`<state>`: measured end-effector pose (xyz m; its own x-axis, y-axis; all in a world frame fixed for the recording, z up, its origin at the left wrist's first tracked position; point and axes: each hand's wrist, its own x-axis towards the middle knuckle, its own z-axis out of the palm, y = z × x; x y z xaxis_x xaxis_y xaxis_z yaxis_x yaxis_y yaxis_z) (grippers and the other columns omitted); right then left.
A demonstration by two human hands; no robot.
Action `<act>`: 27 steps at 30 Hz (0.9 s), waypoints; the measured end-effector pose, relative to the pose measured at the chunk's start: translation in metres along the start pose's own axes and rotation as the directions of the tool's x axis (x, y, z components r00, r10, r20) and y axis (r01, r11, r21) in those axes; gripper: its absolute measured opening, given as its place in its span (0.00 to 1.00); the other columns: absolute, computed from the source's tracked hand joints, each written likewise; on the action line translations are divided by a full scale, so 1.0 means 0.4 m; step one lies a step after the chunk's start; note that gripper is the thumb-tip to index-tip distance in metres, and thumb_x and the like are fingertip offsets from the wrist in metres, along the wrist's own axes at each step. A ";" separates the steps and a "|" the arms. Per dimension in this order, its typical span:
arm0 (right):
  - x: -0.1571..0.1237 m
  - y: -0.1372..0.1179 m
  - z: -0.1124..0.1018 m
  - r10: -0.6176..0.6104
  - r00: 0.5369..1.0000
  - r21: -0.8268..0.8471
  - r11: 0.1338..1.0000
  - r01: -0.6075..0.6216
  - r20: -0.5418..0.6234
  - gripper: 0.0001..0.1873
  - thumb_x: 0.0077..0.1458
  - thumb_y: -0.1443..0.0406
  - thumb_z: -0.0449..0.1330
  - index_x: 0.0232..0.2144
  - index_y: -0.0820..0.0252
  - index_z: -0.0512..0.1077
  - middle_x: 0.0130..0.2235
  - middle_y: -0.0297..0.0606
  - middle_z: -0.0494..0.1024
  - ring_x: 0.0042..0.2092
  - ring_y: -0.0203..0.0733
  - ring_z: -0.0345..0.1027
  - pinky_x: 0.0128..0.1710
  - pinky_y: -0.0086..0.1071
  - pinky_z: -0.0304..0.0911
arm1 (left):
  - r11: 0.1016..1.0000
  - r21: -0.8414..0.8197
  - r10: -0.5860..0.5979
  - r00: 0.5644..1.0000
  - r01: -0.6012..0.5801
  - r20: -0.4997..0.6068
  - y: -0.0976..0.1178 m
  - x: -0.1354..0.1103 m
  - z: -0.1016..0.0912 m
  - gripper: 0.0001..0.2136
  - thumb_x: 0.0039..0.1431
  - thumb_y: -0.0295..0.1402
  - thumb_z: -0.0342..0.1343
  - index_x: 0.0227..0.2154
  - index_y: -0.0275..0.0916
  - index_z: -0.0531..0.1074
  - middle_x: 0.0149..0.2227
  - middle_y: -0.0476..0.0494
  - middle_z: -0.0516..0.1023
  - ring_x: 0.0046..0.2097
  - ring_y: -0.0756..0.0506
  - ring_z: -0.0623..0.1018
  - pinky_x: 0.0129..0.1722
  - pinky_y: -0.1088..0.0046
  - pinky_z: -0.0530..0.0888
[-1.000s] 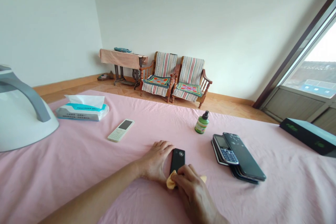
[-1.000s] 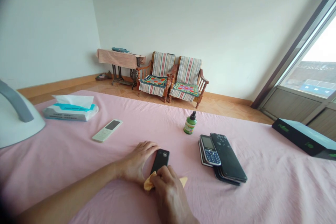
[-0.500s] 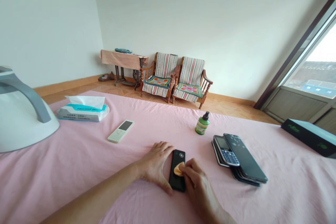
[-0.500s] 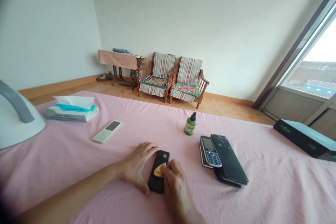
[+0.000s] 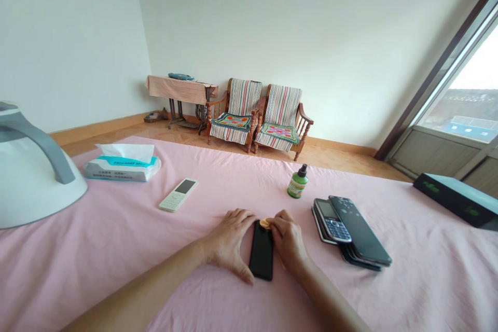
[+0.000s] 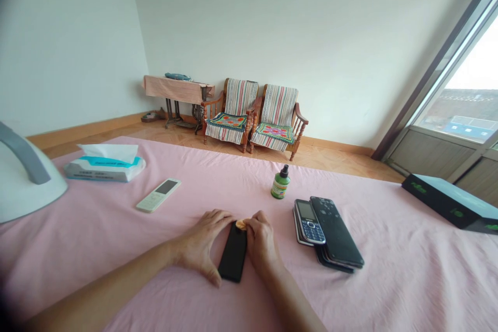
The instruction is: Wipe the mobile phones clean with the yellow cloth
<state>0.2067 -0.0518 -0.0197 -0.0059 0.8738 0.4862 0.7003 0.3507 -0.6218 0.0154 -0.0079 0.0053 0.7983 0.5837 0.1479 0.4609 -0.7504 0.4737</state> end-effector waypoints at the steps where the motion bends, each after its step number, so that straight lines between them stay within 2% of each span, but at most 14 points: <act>1: -0.004 -0.003 -0.001 0.001 1.000 -0.001 1.000 -0.001 0.001 0.15 0.59 0.70 0.50 0.30 0.61 0.76 0.29 0.36 0.68 0.32 0.37 0.65 0.32 0.27 0.60 | 1.000 0.003 -0.002 1.000 0.002 -0.001 0.000 0.000 0.000 0.52 0.21 0.59 0.66 0.54 0.42 0.60 0.53 0.37 0.65 0.52 0.32 0.65 0.55 0.53 0.60; 7: -0.124 -0.057 -0.024 -0.002 0.993 0.070 0.997 -0.006 0.117 0.16 0.60 0.71 0.47 0.34 0.59 0.74 0.32 0.37 0.68 0.33 0.37 0.65 0.32 0.26 0.61 | 1.000 0.014 0.005 1.000 -0.005 -0.011 -0.003 0.001 0.003 0.52 0.21 0.58 0.67 0.54 0.41 0.60 0.53 0.37 0.64 0.53 0.32 0.64 0.55 0.53 0.60; 11: -0.180 -0.084 -0.038 -0.081 0.980 0.092 0.994 0.065 0.179 0.15 0.60 0.73 0.47 0.36 0.57 0.73 0.33 0.38 0.68 0.35 0.37 0.66 0.35 0.26 0.62 | 1.000 0.012 0.009 1.000 -0.009 -0.025 -0.008 0.002 0.010 0.52 0.21 0.57 0.67 0.54 0.40 0.60 0.54 0.36 0.64 0.53 0.32 0.64 0.55 0.52 0.59; 14: -0.159 -0.090 -0.039 -0.066 0.978 0.045 0.997 0.058 0.200 0.16 0.59 0.74 0.48 0.34 0.57 0.74 0.33 0.38 0.68 0.34 0.37 0.66 0.33 0.26 0.61 | 1.000 0.015 0.015 1.000 -0.014 -0.025 -0.009 0.003 0.009 0.52 0.21 0.57 0.68 0.54 0.39 0.60 0.53 0.36 0.64 0.53 0.32 0.64 0.55 0.53 0.60; 19: -0.048 -0.068 -0.012 -0.030 0.988 -0.055 0.998 0.039 0.152 0.14 0.59 0.73 0.51 0.30 0.58 0.75 0.33 0.38 0.69 0.37 0.40 0.64 0.36 0.29 0.60 | 0.999 0.014 0.037 0.999 -0.037 -0.003 -0.005 0.004 0.001 0.50 0.21 0.57 0.67 0.52 0.41 0.61 0.50 0.39 0.65 0.50 0.33 0.66 0.53 0.54 0.62; 22: 0.000 -0.054 0.009 -0.025 0.994 -0.074 0.997 0.033 0.108 0.13 0.58 0.73 0.52 0.32 0.58 0.76 0.31 0.38 0.68 0.36 0.41 0.63 0.37 0.31 0.60 | 0.999 0.016 0.039 0.999 -0.039 -0.008 -0.004 0.003 0.000 0.48 0.23 0.57 0.67 0.51 0.41 0.61 0.49 0.40 0.65 0.49 0.35 0.66 0.52 0.54 0.62; 27: -0.019 -0.060 0.013 -0.042 0.990 -0.043 0.998 0.048 0.137 0.14 0.59 0.74 0.50 0.31 0.60 0.74 0.33 0.39 0.69 0.37 0.41 0.62 0.38 0.32 0.60 | 1.000 0.002 0.023 1.000 -0.023 -0.015 -0.006 0.002 0.002 0.48 0.22 0.57 0.68 0.50 0.41 0.62 0.49 0.40 0.65 0.49 0.35 0.65 0.53 0.55 0.62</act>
<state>0.1860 -0.0649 -0.0116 -0.1333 0.8962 0.4233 0.7290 0.3780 -0.5707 0.0151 -0.0058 0.0037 0.8027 0.5711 0.1720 0.4435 -0.7643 0.4682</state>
